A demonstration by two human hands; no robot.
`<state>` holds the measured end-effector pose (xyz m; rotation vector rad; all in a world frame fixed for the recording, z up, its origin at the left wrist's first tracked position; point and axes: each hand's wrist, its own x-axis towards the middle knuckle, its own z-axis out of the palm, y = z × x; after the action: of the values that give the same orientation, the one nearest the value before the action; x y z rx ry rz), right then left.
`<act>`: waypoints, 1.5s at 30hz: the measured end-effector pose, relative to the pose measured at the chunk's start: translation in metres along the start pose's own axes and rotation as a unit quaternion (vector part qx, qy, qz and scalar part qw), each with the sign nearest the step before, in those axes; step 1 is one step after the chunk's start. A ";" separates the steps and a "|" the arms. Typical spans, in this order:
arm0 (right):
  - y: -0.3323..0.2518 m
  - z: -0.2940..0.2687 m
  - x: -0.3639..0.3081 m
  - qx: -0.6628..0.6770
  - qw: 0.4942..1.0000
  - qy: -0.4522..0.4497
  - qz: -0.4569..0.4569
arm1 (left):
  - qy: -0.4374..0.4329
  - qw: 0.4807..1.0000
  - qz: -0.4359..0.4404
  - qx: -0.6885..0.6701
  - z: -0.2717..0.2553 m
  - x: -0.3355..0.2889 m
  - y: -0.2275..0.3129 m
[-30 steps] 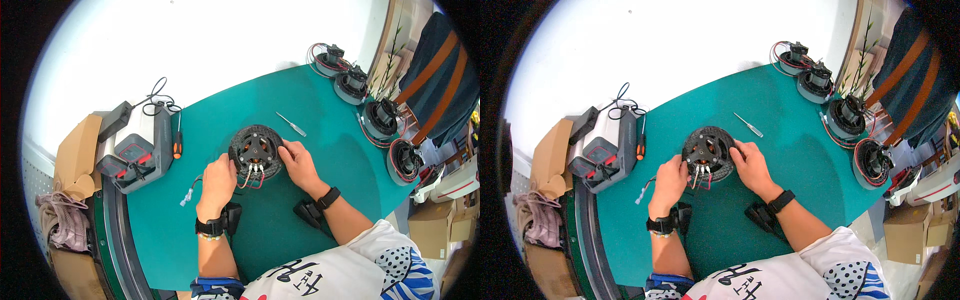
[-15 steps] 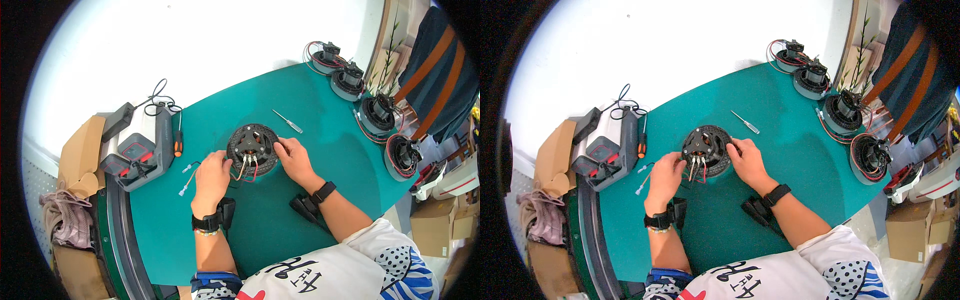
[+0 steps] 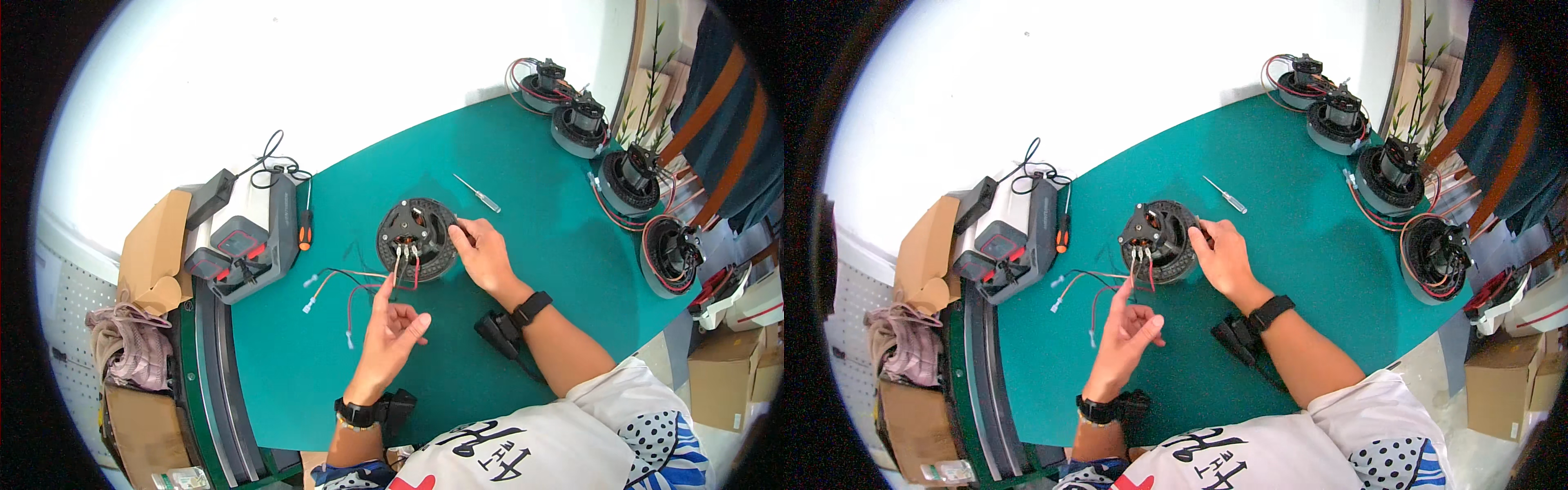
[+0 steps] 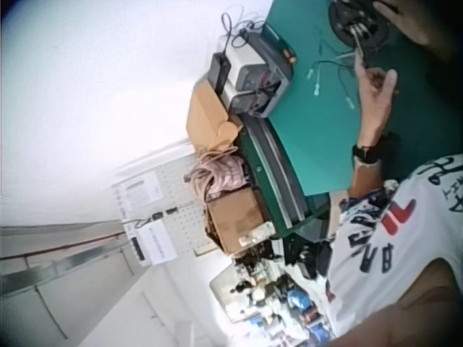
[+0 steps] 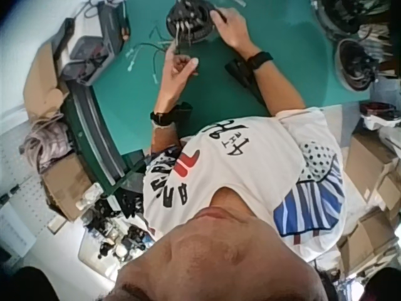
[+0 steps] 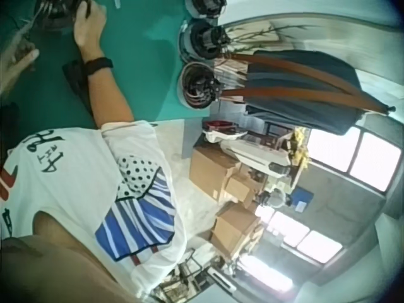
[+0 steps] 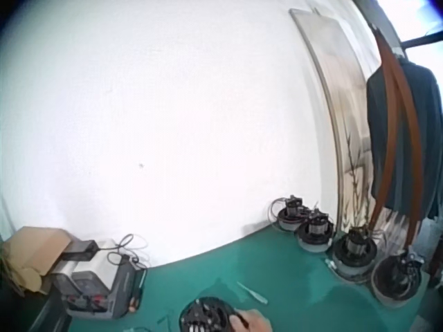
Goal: The recorder is seen assembling an electric motor on a workbench, checking wires and the outer casing.
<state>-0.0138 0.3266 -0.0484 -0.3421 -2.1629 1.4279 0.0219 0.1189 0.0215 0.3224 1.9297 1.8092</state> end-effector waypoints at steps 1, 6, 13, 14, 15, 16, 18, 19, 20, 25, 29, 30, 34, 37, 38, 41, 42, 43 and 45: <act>-0.002 0.002 -0.001 0.006 1.000 -0.005 -0.001 | 0.007 1.000 -0.001 0.003 -0.002 0.000 -0.003; -0.003 -0.002 0.001 0.015 1.000 -0.018 0.000 | 0.110 0.981 0.084 0.138 -0.003 0.015 -0.019; 0.001 0.002 0.000 0.059 0.998 -0.014 0.001 | 0.162 0.986 0.031 0.032 -0.020 0.033 -0.025; 0.003 0.003 0.000 0.057 0.998 -0.011 -0.001 | 0.168 0.985 0.016 -0.031 -0.015 0.034 -0.022; 0.005 0.003 0.000 0.056 0.998 -0.009 -0.002 | 0.174 0.980 0.001 -0.095 -0.011 0.036 -0.020; 0.006 0.003 0.000 0.057 0.998 -0.011 -0.003 | 0.177 0.980 0.002 -0.095 -0.010 0.037 -0.020; 0.008 0.004 0.001 0.058 0.998 -0.009 0.011 | 0.213 0.958 0.027 -0.189 -0.012 0.040 -0.021; 0.004 0.003 0.000 0.058 0.998 -0.013 0.014 | 0.219 0.957 0.028 -0.189 -0.016 0.041 -0.023; 0.002 0.003 0.000 0.060 0.998 -0.019 0.012 | 0.230 0.943 0.049 -0.235 -0.023 0.044 -0.027; 0.005 0.003 -0.001 0.062 0.997 -0.021 0.032 | 0.220 0.925 0.091 -0.297 -0.037 0.049 -0.040; 0.006 0.003 0.000 0.075 0.995 -0.025 0.055 | 0.197 0.972 0.071 -0.108 -0.031 0.049 -0.036; 0.006 0.003 0.000 0.085 0.994 -0.027 0.068 | 0.172 0.982 0.060 -0.059 -0.031 0.050 -0.035; 0.010 0.004 0.000 0.099 0.994 -0.018 0.043 | 0.186 0.981 0.038 -0.027 -0.039 0.061 -0.032; 0.008 0.003 -0.001 0.097 0.994 -0.031 0.031 | 0.237 0.969 0.069 -0.001 -0.046 0.062 -0.029; 0.010 0.004 -0.002 0.096 0.995 -0.025 0.020 | 0.237 0.969 0.070 -0.001 -0.052 0.060 -0.032; 0.008 0.003 0.000 0.099 0.995 -0.023 0.021 | 0.345 0.866 0.271 0.241 -0.058 0.051 -0.029; 0.007 0.002 0.000 0.105 0.994 -0.026 0.031 | 0.346 0.866 0.270 0.240 -0.054 0.046 -0.023; 0.005 0.001 0.000 0.105 0.994 -0.029 0.031 | 0.336 0.899 0.256 0.117 -0.049 0.042 -0.015; 0.005 0.000 0.001 0.115 0.991 -0.030 0.057 | 0.324 0.913 0.245 -0.033 -0.048 0.040 -0.012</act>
<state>-0.0152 0.3287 -0.0526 -0.3464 -2.0257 1.7525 -0.0339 0.0943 0.0031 0.2052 2.3644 2.5513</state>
